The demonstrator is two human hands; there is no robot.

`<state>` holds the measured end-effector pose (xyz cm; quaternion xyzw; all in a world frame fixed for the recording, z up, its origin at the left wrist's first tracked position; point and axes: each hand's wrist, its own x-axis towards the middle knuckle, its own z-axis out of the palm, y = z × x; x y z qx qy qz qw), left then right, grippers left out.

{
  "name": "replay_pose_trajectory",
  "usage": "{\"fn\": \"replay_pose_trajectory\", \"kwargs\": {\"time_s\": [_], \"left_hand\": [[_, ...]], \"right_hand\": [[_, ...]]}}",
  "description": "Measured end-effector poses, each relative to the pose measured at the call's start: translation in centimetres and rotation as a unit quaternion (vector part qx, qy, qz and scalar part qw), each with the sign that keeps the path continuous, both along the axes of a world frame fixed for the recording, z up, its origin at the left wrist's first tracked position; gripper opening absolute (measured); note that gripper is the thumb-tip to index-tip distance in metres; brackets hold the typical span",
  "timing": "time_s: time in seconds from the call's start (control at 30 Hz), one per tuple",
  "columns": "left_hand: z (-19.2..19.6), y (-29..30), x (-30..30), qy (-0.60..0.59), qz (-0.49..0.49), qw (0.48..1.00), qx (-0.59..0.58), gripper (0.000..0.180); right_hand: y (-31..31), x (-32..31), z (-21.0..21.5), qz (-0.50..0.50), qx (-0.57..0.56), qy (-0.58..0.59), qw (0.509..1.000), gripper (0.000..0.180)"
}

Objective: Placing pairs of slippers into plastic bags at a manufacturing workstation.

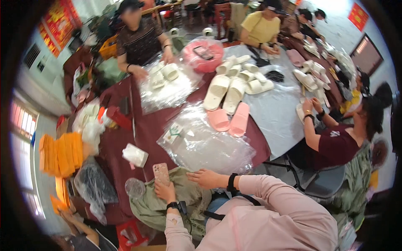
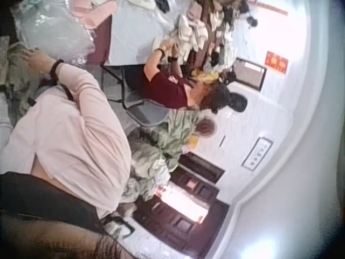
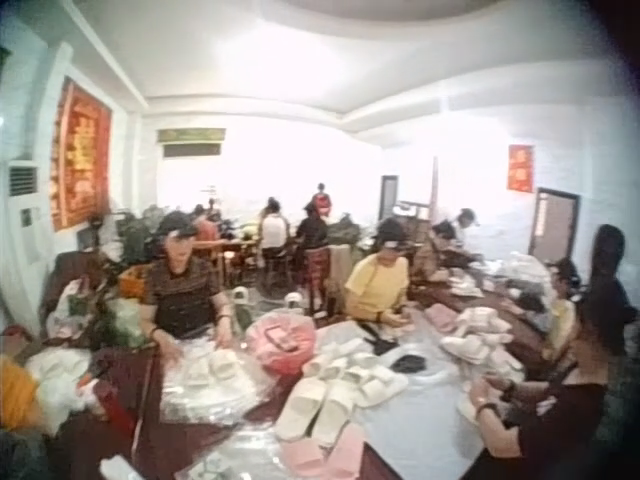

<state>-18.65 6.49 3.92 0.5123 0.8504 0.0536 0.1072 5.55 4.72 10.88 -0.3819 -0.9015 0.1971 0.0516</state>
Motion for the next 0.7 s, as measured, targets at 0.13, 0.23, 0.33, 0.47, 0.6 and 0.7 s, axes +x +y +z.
{"fn": "replay_pose_trajectory", "kwargs": {"time_s": [0.13,0.23,0.33,0.47,0.6,0.7], "left_hand": [[2.1,1.2,2.2,-0.02,0.012,0.999,-0.049,0.074],[3.3,1.2,4.2,-0.022,-0.128,0.989,0.075,0.074],[5.1,0.6,9.3,-0.056,-0.229,0.968,0.088,0.064],[12.0,0.7,16.5,-0.143,-0.299,0.935,0.126,0.052],[29.7,-0.8,23.3,-0.296,-0.474,0.798,0.225,0.038],[38.5,-5.6,21.5,-0.164,-0.574,0.768,0.232,0.021]], "right_hand": [[-1.5,6.7,-1.3,-0.097,0.022,-0.009,0.995,0.054],[-3.2,12.7,-3.3,-0.142,0.043,-0.069,0.987,0.052],[-4.8,17.2,-4.3,-0.159,0.029,-0.13,0.978,0.052],[-5.3,20.5,-5.7,-0.166,0.026,-0.099,0.981,0.054],[-3.4,20.2,-4.7,-0.238,0.025,-0.071,0.968,0.056],[-1.5,20.6,-3.9,-0.284,0.051,-0.053,0.956,0.058]]}}
